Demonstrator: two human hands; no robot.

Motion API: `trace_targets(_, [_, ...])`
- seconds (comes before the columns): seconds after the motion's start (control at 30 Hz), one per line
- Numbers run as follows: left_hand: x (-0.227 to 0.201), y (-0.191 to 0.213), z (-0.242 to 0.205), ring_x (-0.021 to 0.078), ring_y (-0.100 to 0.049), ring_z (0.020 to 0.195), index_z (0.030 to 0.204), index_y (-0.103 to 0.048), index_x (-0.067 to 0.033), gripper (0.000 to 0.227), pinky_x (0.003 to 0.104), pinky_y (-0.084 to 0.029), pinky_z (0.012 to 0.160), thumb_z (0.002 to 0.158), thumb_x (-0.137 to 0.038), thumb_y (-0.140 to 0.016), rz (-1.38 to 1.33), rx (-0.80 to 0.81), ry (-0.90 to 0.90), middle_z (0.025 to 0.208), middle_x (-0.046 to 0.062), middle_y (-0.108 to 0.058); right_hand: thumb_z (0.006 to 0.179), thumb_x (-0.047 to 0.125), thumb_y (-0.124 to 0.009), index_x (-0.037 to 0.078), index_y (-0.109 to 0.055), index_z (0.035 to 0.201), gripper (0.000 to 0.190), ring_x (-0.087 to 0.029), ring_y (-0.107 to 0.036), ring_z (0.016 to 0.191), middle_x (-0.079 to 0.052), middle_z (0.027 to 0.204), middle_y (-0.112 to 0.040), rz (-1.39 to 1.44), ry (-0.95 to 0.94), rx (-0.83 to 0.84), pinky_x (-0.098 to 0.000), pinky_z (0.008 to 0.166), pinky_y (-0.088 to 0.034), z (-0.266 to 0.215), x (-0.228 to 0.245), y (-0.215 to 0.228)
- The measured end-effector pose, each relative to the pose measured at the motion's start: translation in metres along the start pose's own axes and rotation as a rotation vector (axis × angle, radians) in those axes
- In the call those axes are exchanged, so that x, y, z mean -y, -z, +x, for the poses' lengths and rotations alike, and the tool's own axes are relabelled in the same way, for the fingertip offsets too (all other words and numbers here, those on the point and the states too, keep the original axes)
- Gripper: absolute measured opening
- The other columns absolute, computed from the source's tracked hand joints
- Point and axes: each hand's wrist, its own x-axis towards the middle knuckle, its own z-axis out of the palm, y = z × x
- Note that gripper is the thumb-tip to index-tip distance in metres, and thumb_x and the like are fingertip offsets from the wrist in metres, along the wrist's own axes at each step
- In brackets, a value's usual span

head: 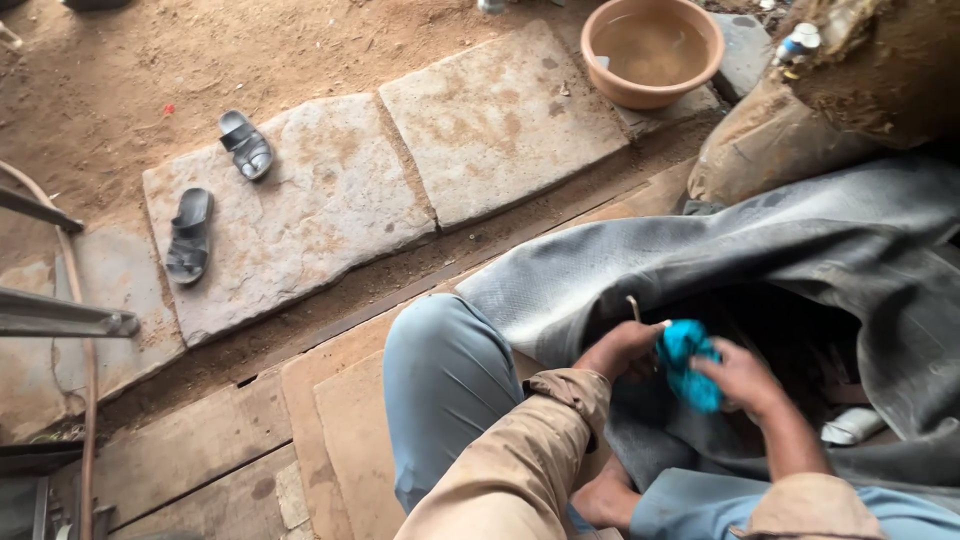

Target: Repairing a vehicle inner tube by manipulating the valve core, cleaning the surface with a cloth, and using a mechanical press.

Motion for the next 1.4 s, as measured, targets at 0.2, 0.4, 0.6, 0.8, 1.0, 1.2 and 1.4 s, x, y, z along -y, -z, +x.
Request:
trace_targets(0.2, [-0.012,0.007,-0.017,0.0516,-0.065,0.096,0.135,-0.056,0.0005,0.101,0.06,-0.052,0.077,0.088,-0.086,-0.035,-0.005,0.183,0.192,0.116,0.032,-0.065,0.087,0.028,-0.076,0.001,-0.07,0.12,0.043,-0.018,-0.07,0.092,-0.012,0.102,-0.076,0.223,0.214,-0.394,-0.0357,0.082,-0.054,-0.004,0.026,-0.035])
trace_targets(0.4, [0.001,0.017,0.019,0.0479,-0.066,0.112,0.142,-0.053,0.002,0.104,0.06,-0.052,0.09,0.085,-0.085,-0.047,-0.148,-0.024,0.021,0.131,0.028,-0.066,0.1,0.037,-0.069,0.001,-0.071,0.118,0.04,-0.026,-0.068,0.09,-0.019,0.1,-0.074,0.165,0.239,-0.625,-0.0391,0.081,-0.052,0.011,0.03,-0.048])
trace_targets(0.6, [0.001,0.032,0.029,0.0454,-0.067,0.108,0.128,-0.066,0.0054,0.102,0.055,-0.051,0.09,0.087,-0.085,-0.042,0.032,-0.198,-0.071,0.119,0.028,-0.068,0.1,0.038,-0.064,0.001,-0.069,0.106,0.038,-0.032,-0.07,0.083,-0.018,0.09,-0.073,0.2,0.165,-0.52,-0.0417,0.073,-0.053,0.059,0.02,-0.092])
trace_targets(0.8, [-0.002,0.036,0.03,0.041,-0.069,0.11,0.112,-0.074,0.0086,0.09,0.046,-0.053,0.094,0.087,-0.076,-0.058,0.386,-0.27,-0.085,0.111,0.03,-0.072,0.092,0.027,-0.063,0.004,-0.067,0.098,0.024,-0.033,-0.077,0.073,-0.018,0.08,-0.076,0.086,0.005,-0.288,-0.0426,0.069,-0.057,0.024,0.045,-0.091])
trace_targets(1.0, [-0.005,0.022,0.001,0.0402,-0.07,0.106,0.124,-0.066,0.0034,0.066,0.054,-0.053,0.093,0.092,-0.054,-0.065,0.136,-0.091,0.066,0.11,0.02,-0.071,0.076,0.032,-0.077,0.006,-0.081,0.098,0.034,-0.031,-0.075,0.088,-0.017,0.095,-0.076,-0.722,-0.101,0.276,-0.0433,0.079,-0.058,0.013,-0.033,-0.063])
trace_targets(1.2, [0.007,0.019,0.01,0.0333,-0.073,0.078,0.112,-0.069,0.0045,0.054,0.048,-0.054,0.072,0.098,-0.047,-0.06,0.1,-0.017,0.103,0.094,0.018,-0.076,0.074,0.052,-0.082,0.002,-0.079,0.096,0.055,-0.025,-0.073,0.082,-0.014,0.09,-0.078,-0.38,-0.039,0.222,-0.0389,0.076,-0.056,-0.018,0.007,-0.017])
trace_targets(1.4, [0.003,0.033,0.039,0.0221,-0.057,0.046,0.081,-0.066,-0.0015,0.035,0.036,-0.041,0.042,0.098,-0.033,-0.065,-0.233,-0.003,-0.035,0.063,0.011,-0.063,0.084,0.041,-0.081,-0.002,-0.078,0.095,0.044,-0.014,-0.066,0.079,-0.008,0.087,-0.075,0.499,0.001,0.077,-0.0312,0.075,-0.053,-0.037,0.053,0.009])
